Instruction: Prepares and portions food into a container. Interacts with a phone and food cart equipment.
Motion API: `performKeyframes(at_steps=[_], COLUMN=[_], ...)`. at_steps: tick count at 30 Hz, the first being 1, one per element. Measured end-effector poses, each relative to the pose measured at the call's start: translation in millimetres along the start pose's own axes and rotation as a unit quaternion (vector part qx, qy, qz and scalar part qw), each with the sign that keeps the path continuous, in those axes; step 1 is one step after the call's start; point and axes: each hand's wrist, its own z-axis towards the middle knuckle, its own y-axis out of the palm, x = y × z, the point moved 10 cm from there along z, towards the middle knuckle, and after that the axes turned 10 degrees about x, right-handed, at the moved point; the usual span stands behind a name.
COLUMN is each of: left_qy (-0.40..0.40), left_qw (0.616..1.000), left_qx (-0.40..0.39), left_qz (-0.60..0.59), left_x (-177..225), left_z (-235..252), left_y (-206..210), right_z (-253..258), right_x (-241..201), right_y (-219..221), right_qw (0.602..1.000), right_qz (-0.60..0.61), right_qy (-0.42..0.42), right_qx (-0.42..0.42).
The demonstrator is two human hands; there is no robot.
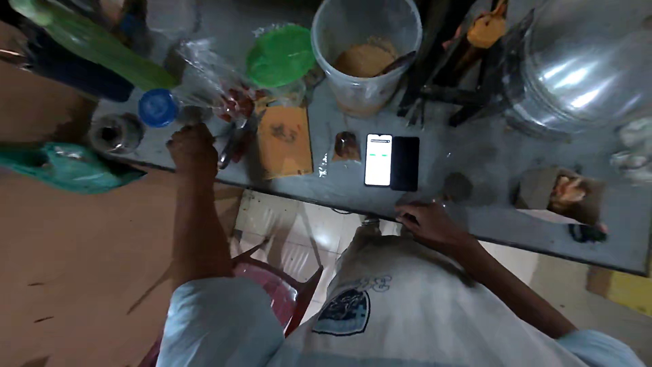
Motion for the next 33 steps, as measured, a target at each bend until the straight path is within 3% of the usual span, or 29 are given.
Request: performKeyframes(at_steps=[4, 8, 9, 10, 12, 14, 17, 20, 22, 24, 26, 30, 33], left_qy=[-0.009, -0.015, -0.004, 0.003, -0.01, -0.014, 0.029, 0.111, 0.225, 0.318, 0.357, 0.422, 0.459], left_qw=[0.999, 0.981, 0.959, 0.912, 0.788, 0.703, 0.652, 0.653, 0.675, 0.699, 0.739, 0.779, 0.795], left_qx=[0.047, 0.088, 0.091, 0.085, 0.023, -0.06, -0.133, -0.161, -0.19, -0.191, -0.142, -0.064, -0.042], left_qz=[0.025, -0.171, -0.269, -0.401, -0.616, -0.708, -0.746, -0.731, -0.677, -0.612, -0.554, -0.459, -0.393], left_x=[15, 42, 58, 81, 138, 215, 322, 397, 444, 493, 546, 687, 795], left_z=[-28, -115, -140, -163, -206, -243, -277, -288, -288, -275, -247, -178, -137], left_y=[-48, -80, -76, -68, -38, -12, -13, -30, -46, -70, -99, -136, -140], right_z=[-5, -11, -12, -12, -11, -12, -22, -45, -74, -112, -155, -235, -277], right_x=[-8, -23, -28, -34, -49, -56, -43, -6, 29, 67, 106, 161, 195], right_y=[2, 0, -2, -4, -12, -27, -67, -113, -142, -179, -210, -245, -251], right_qw=[0.999, 0.997, 0.994, 0.99, 0.975, 0.952, 0.913, 0.879, 0.853, 0.839, 0.847, 0.856, 0.842], right_qz=[0.0, 0.075, 0.103, 0.134, 0.219, 0.303, 0.391, 0.411, 0.417, 0.362, 0.267, 0.041, 0.049], right_qy=[0.023, -0.018, -0.021, -0.027, -0.034, -0.015, 0.007, 0.011, 0.017, 0.01, 0.054, 0.21, 0.264], right_qx=[-0.028, 0.01, 0.008, 0.011, 0.023, 0.034, 0.115, 0.241, 0.313, 0.405, 0.457, 0.47, 0.468])
